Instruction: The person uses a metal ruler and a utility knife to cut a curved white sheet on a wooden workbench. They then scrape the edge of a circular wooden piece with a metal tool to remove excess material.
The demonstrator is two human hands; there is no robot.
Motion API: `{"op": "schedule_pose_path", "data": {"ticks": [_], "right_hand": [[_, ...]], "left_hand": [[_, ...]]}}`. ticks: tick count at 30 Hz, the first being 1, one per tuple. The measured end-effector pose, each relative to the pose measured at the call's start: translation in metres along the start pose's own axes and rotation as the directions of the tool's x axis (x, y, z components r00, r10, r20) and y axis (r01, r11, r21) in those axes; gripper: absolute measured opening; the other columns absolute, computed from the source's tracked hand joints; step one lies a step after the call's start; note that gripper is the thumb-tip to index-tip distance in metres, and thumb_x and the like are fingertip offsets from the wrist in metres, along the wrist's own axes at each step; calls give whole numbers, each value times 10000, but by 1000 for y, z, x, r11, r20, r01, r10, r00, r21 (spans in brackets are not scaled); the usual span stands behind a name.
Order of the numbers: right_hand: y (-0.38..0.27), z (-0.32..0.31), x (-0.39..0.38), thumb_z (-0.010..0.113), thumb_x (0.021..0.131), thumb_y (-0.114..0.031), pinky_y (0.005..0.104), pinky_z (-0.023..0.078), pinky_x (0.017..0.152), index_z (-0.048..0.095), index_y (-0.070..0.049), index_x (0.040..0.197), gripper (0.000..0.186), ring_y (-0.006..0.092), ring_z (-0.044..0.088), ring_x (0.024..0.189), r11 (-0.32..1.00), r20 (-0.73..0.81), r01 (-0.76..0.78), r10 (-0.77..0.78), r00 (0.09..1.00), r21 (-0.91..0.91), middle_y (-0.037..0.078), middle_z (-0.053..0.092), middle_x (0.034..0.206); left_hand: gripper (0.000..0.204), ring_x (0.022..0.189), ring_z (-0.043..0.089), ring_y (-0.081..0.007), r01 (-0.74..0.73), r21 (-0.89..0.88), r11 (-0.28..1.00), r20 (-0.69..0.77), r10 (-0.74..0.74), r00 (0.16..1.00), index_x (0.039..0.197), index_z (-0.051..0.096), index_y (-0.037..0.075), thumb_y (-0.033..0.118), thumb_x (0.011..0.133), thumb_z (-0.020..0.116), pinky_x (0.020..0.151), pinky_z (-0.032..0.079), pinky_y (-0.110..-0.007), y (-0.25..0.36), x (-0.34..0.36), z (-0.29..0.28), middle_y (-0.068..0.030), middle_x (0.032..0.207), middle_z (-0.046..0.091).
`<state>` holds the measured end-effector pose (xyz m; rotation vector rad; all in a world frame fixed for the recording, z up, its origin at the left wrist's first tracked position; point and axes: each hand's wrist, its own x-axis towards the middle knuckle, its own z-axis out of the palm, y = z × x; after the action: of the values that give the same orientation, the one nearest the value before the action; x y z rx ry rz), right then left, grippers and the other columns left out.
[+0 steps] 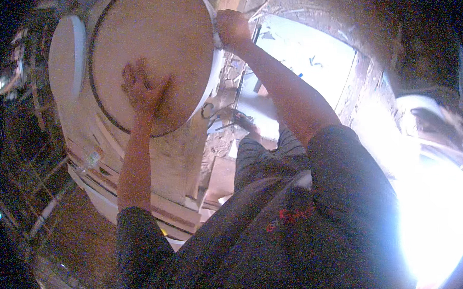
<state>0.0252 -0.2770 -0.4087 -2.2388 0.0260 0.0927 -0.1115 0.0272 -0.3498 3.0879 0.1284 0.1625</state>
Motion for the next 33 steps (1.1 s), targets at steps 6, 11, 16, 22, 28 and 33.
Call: {"op": "schedule_pose_path", "data": {"ticks": [6,11,16,22,28,33], "right_hand": [[-21,-1,-68,510,1071,-373,543,530,831,693,45,923,480,528,691,893,957,-157,-124,169,973,262,347,676,895],[-36,26,-125,500,1090,-314,588,523,797,674,39,910,433,571,661,891,889,-201,-283,370,907,360,350,667,877],[-49,68,-183,462,1096,-354,634,543,846,696,19,916,475,563,697,875,851,-263,-335,459,849,405,346,701,880],[-76,104,-228,452,1114,-345,628,536,821,678,27,906,482,562,695,872,772,-251,-422,579,776,475,340,697,857],[-19,80,-221,460,1122,-406,518,556,846,722,49,1074,527,371,751,899,519,-103,-388,688,718,762,227,760,964],[-30,-21,-140,599,1070,-359,337,501,514,663,-50,1044,317,170,623,616,377,-142,-107,574,807,920,51,646,811]], "left_hand": [[1168,1630,202,-469,-25,-26,999,22,25,999,1670,427,177,796,751,797,1228,196,-770,-2,5,-2,-328,1717,269],[1129,1625,193,-498,-45,-11,999,26,45,999,1672,410,145,777,808,765,1221,209,-776,-6,6,-2,-344,1710,272],[1125,1620,200,-505,-57,-16,998,19,58,998,1668,396,101,795,843,717,1215,219,-780,-3,11,0,-355,1699,282],[1141,1622,200,-500,-42,-35,999,-9,42,999,1675,380,100,853,859,640,1232,203,-760,6,7,-2,-357,1701,276],[1170,1618,188,-521,-24,-46,999,7,25,1000,1683,366,92,880,853,612,1246,172,-752,5,8,-7,-356,1704,265],[1207,1616,187,-527,-24,-72,997,4,24,1000,1685,364,89,889,822,634,1256,148,-745,4,7,-5,-359,1702,263]]}}
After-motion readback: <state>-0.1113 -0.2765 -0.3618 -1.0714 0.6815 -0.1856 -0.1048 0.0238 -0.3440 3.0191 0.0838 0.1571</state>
